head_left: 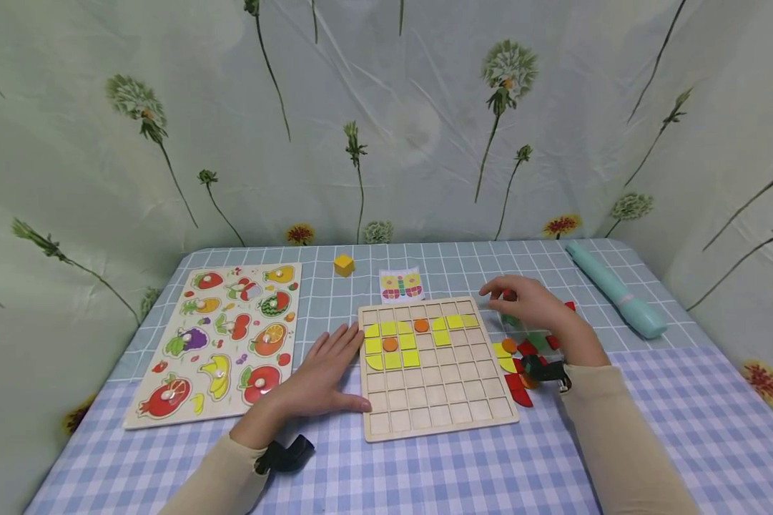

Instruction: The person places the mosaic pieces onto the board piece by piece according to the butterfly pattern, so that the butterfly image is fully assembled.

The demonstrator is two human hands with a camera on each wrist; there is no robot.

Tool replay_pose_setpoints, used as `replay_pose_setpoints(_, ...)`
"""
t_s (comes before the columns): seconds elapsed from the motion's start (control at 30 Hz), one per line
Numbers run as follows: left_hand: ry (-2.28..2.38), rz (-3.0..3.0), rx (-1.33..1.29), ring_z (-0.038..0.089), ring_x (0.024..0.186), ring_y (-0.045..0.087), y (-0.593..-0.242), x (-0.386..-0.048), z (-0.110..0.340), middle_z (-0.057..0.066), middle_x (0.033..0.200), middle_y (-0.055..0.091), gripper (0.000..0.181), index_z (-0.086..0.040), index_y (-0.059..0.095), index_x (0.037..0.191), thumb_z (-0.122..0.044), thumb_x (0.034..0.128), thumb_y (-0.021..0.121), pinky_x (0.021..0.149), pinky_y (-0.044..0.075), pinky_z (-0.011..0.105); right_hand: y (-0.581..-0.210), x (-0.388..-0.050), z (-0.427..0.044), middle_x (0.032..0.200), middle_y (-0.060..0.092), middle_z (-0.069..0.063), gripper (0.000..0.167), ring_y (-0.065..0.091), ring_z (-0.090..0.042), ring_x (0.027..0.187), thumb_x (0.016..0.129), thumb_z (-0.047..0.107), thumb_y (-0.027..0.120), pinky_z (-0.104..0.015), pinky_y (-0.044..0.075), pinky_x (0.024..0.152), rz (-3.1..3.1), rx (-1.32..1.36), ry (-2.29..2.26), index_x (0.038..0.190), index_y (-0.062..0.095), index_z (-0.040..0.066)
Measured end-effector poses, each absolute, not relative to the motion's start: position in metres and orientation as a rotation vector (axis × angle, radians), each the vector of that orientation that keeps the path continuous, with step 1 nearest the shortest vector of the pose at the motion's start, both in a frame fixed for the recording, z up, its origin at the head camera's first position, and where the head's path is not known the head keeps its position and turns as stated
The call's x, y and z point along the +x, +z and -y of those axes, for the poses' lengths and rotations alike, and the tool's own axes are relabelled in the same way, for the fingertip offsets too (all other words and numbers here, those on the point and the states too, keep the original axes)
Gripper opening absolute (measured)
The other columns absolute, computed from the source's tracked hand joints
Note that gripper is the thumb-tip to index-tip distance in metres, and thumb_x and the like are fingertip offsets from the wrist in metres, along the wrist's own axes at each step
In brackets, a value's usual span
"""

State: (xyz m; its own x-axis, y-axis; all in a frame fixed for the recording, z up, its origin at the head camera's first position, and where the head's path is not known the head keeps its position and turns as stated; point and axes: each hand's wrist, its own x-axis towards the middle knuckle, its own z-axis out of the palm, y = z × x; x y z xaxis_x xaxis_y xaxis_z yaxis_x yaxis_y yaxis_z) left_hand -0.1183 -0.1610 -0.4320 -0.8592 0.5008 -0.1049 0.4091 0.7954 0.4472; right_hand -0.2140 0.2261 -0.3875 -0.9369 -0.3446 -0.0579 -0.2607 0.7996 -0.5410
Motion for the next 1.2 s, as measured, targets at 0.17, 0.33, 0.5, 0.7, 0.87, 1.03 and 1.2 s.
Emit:
replay_pose_setpoints(0.17, 0.618, -2.766, 0.718, 0.030, 0.158, 0.003, -0.431, -0.118, 0.162, 0.007, 0.170, 0.009, 0.120, -0.011, 0.016, 0.161, -0.069, 0.0740, 0.074, 0.127, 0.002, 0.057, -0.391, -0.217, -0.242, 0.112, 0.063, -0.013, 0.029, 0.055, -0.026, 0.094, 0.098, 0.017, 0.063, -0.029, 0.051, 0.075, -2.824, -0.394, -0.828, 0.126, 0.066, 0.011)
replay_pose_setpoints(0.33, 0.615, -2.769, 0.714, 0.030, 0.158, 0.003, -0.431, -0.118, 0.162, 0.007, 0.170, 0.009, 0.120, -0.010, 0.016, 0.161, -0.069, 0.0737, 0.074, 0.127, 0.001, 0.057, -0.393, -0.217, -0.257, 0.117, 0.062, -0.018, 0.029, 0.058, -0.032, 0.099, 0.098, 0.015, 0.061, -0.035, 0.055, 0.079, -2.841, -0.326, -0.814, 0.126, 0.064, 0.007)
replay_pose_setpoints(0.5, 0.614, -2.768, 0.710, 0.030, 0.158, 0.003, -0.432, -0.118, 0.162, 0.007, 0.170, 0.009, 0.120, -0.011, 0.016, 0.161, -0.068, 0.0734, 0.075, 0.127, 0.001, 0.057, -0.395, -0.217, -0.270, 0.126, 0.057, -0.026, 0.033, 0.055, -0.040, 0.108, 0.098, 0.012, 0.058, -0.045, 0.058, 0.085, -2.845, -0.225, -0.792, 0.130, 0.061, 0.006)
replay_pose_setpoints(0.7, 0.609, -2.770, 0.711, 0.030, 0.158, 0.003, -0.432, -0.118, 0.162, 0.007, 0.170, 0.009, 0.120, -0.010, 0.016, 0.161, -0.068, 0.0738, 0.075, 0.127, 0.001, 0.057, -0.398, -0.217, -0.281, 0.128, 0.054, -0.030, 0.037, 0.051, -0.045, 0.110, 0.093, 0.003, 0.058, -0.051, 0.057, 0.089, -2.862, -0.201, -0.725, 0.129, 0.061, 0.004)
replay_pose_setpoints(0.87, 0.601, -2.768, 0.712, 0.030, 0.158, 0.002, -0.433, -0.119, 0.162, 0.007, 0.170, 0.008, 0.121, -0.010, 0.016, 0.161, -0.070, 0.0739, 0.074, 0.127, 0.001, 0.057, -0.398, -0.217, -0.284, 0.127, 0.056, -0.031, 0.036, 0.053, -0.044, 0.109, 0.091, 0.001, 0.060, -0.052, 0.056, 0.090, -2.848, -0.208, -0.694, 0.126, 0.064, 0.003)
replay_pose_setpoints(1.03, 0.603, -2.767, 0.701, 0.030, 0.158, 0.002, -0.432, -0.118, 0.162, 0.006, 0.170, 0.009, 0.121, -0.011, 0.016, 0.161, -0.070, 0.0734, 0.074, 0.127, 0.001, 0.057, -0.398, -0.218, -0.285, 0.126, 0.058, -0.030, 0.031, 0.054, -0.042, 0.107, 0.092, 0.001, 0.060, -0.053, 0.055, 0.091, -2.838, -0.214, -0.699, 0.122, 0.066, 0.001)
replay_pose_setpoints(1.2, 0.603, -2.766, 0.707, 0.030, 0.158, 0.003, -0.432, -0.119, 0.161, 0.006, 0.170, 0.010, 0.120, -0.011, 0.016, 0.161, -0.069, 0.0737, 0.074, 0.127, 0.001, 0.056, -0.400, -0.217, -0.286, 0.126, 0.058, -0.029, 0.030, 0.053, -0.042, 0.110, 0.091, 0.005, 0.063, -0.054, 0.053, 0.095, -2.807, -0.160, -0.717, 0.121, 0.065, 0.000)
